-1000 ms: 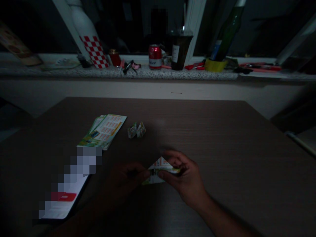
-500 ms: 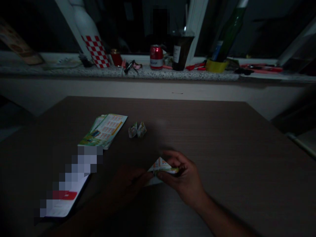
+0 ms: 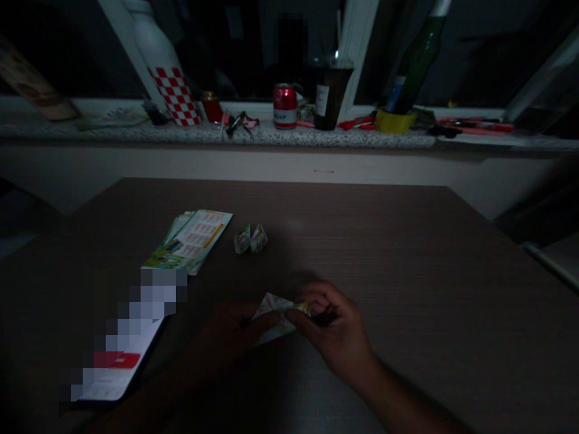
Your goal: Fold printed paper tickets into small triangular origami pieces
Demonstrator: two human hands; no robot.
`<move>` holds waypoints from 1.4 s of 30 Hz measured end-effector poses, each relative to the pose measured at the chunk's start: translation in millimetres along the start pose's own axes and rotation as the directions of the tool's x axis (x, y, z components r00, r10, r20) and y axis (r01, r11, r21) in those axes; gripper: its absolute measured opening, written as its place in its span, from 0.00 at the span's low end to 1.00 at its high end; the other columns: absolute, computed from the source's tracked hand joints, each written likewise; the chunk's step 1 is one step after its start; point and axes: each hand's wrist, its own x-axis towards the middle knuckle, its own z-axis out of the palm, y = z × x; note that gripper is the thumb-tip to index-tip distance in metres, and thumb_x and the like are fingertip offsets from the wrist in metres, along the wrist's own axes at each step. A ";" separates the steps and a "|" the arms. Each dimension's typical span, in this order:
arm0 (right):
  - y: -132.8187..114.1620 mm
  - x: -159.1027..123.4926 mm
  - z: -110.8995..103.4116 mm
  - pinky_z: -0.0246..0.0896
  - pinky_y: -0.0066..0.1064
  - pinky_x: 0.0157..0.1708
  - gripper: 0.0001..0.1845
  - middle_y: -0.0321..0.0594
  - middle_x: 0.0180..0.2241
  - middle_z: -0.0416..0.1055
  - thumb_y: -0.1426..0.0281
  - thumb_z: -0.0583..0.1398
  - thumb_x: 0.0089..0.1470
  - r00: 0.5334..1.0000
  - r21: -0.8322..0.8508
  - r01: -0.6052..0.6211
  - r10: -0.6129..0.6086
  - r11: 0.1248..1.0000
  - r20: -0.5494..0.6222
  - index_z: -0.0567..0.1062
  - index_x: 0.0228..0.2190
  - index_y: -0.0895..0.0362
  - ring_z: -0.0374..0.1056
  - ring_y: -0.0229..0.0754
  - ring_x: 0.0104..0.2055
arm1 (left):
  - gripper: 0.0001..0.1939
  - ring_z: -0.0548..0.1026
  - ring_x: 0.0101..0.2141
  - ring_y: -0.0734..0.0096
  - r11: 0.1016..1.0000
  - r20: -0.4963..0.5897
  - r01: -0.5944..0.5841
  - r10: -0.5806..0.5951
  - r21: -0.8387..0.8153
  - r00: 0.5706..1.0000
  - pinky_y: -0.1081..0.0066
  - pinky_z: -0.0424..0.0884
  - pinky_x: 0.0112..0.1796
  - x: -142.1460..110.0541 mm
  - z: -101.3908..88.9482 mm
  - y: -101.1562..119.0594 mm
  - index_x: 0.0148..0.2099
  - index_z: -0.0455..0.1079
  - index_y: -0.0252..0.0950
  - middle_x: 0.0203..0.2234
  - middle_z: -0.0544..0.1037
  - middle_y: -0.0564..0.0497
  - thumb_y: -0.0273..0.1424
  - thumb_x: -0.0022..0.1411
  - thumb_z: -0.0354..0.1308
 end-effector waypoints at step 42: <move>-15.9 -6.9 -10.9 0.44 0.22 0.13 0.26 0.30 0.10 0.57 0.57 0.51 0.61 0.922 -0.329 -0.034 0.157 0.944 0.353 0.62 0.15 0.56 0.51 0.29 0.12 | 0.20 0.63 0.22 0.79 0.942 0.274 0.112 -0.022 -0.315 0.961 0.77 0.56 0.24 0.5 -7.7 -7.3 0.33 0.75 0.31 0.23 0.72 0.53 0.45 0.58 0.59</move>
